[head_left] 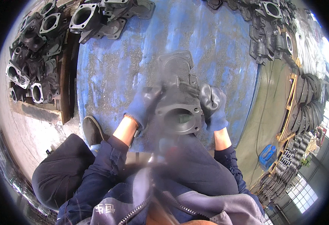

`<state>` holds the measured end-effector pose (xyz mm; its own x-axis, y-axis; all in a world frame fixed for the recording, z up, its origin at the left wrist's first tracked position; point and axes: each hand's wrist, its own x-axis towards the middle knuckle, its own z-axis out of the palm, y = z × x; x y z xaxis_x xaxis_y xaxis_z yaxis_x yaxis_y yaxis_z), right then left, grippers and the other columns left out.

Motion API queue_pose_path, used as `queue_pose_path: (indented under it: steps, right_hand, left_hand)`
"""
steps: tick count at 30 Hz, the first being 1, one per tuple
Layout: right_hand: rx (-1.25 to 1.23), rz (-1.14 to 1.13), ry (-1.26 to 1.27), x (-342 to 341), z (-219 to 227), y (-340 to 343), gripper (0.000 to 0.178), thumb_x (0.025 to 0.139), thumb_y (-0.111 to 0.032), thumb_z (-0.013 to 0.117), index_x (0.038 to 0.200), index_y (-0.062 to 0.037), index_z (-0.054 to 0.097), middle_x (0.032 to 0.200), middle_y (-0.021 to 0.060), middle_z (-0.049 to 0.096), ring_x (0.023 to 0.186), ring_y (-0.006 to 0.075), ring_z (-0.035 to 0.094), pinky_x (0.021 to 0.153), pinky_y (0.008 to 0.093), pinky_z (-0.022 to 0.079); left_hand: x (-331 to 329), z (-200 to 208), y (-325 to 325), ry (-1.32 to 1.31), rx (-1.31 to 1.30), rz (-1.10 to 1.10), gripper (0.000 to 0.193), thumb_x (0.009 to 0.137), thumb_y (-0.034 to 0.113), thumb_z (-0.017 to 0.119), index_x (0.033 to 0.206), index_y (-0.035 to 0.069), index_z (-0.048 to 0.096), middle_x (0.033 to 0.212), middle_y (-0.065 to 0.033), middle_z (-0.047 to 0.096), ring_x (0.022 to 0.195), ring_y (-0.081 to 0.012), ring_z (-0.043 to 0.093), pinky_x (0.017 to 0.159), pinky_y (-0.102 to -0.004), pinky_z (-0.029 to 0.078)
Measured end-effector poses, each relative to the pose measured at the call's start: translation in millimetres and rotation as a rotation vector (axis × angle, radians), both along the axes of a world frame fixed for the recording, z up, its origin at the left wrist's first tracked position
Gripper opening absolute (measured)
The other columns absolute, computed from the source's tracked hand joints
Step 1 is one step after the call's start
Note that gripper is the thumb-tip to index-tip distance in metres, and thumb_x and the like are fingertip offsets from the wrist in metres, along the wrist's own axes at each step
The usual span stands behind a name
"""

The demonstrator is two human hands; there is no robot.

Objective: The person cleans multiple dark metal parts on a blue work surface. They wipe each part with a cloth, rotate it to clean different sides, and occasionally use a hammer to tap the part. Finished parts are placed on a wooden pallet to the left.

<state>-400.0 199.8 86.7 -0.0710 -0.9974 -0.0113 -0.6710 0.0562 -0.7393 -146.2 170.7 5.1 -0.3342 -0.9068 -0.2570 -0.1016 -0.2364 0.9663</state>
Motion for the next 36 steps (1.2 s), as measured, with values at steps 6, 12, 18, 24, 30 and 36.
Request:
queue_pose_path:
  steps: [6, 12, 18, 24, 30, 36]
  right_hand:
    - [-0.082, -0.031, 0.203, 4.8, -2.4, -8.1, 0.023, 0.080, -0.025, 0.073, 0.084, -0.0032, 0.069, 0.076, 0.0172, 0.066, 0.072, 0.0362, 0.063, 0.069, 0.0433, 0.048]
    - [0.107, -0.162, -0.311, 9.5, -29.9, -2.1, 0.018, 0.087, -0.010, 0.069, 0.103, -0.0031, 0.072, 0.084, 0.0102, 0.069, 0.071, 0.0230, 0.064, 0.064, 0.0379, 0.048]
    - [0.565, -0.459, -0.822, -0.6, -104.8, -1.1, 0.047, 0.100, -0.030, 0.055, 0.140, -0.0058, 0.050, 0.126, 0.0153, 0.059, 0.112, 0.0234, 0.059, 0.090, 0.0358, 0.048]
    - [0.434, -0.347, -0.588, 1.6, -199.4, 3.6, 0.053, 0.106, -0.039, 0.042, 0.147, -0.0045, 0.041, 0.146, 0.0208, 0.048, 0.133, 0.0311, 0.048, 0.108, 0.0399, 0.041]
    - [0.457, -0.415, -0.436, 19.1, -193.0, -9.8, 0.043, 0.105, -0.038, 0.046, 0.131, -0.0056, 0.057, 0.121, 0.0237, 0.064, 0.114, 0.0403, 0.061, 0.097, 0.0455, 0.049]
    - [0.426, -0.590, -0.480, -7.4, -87.9, -46.9, 0.019, 0.099, -0.015, 0.057, 0.115, -0.0068, 0.063, 0.095, 0.0078, 0.070, 0.070, 0.0157, 0.059, 0.066, 0.0330, 0.052]
  left_hand:
    - [-5.9, 11.5, -15.8, -0.142, 0.547, -0.032, 0.059, 0.094, 0.052, 0.065, 0.089, -0.007, 0.072, 0.074, -0.0033, 0.065, 0.066, -0.0093, 0.054, 0.061, -0.0299, 0.046]
    - [6.9, -9.8, -29.3, -0.652, -0.473, -0.429, 0.010, 0.090, 0.015, 0.064, 0.091, 0.006, 0.068, 0.077, -0.0104, 0.066, 0.063, -0.0149, 0.061, 0.061, -0.0341, 0.053]
    - [17.8, -66.8, -52.0, -0.362, -0.005, -0.285, 0.019, 0.092, 0.028, 0.062, 0.093, 0.010, 0.067, 0.076, -0.0007, 0.058, 0.064, -0.0151, 0.051, 0.057, -0.0316, 0.040]
    - [22.1, -92.7, -72.1, -0.192, 0.046, -0.050, 0.025, 0.097, 0.032, 0.058, 0.094, 0.009, 0.068, 0.075, 0.0034, 0.059, 0.062, -0.0095, 0.051, 0.055, -0.0264, 0.040]
    - [12.2, -66.3, -90.1, 0.119, 0.624, 0.421, 0.030, 0.097, 0.031, 0.060, 0.102, 0.003, 0.068, 0.088, -0.0058, 0.067, 0.079, -0.0154, 0.062, 0.071, -0.0310, 0.050]
    - [33.2, -29.6, -103.9, -0.284, 0.152, 0.166, 0.033, 0.096, 0.032, 0.058, 0.115, 0.006, 0.066, 0.104, -0.0140, 0.069, 0.088, -0.0233, 0.068, 0.075, -0.0352, 0.056]
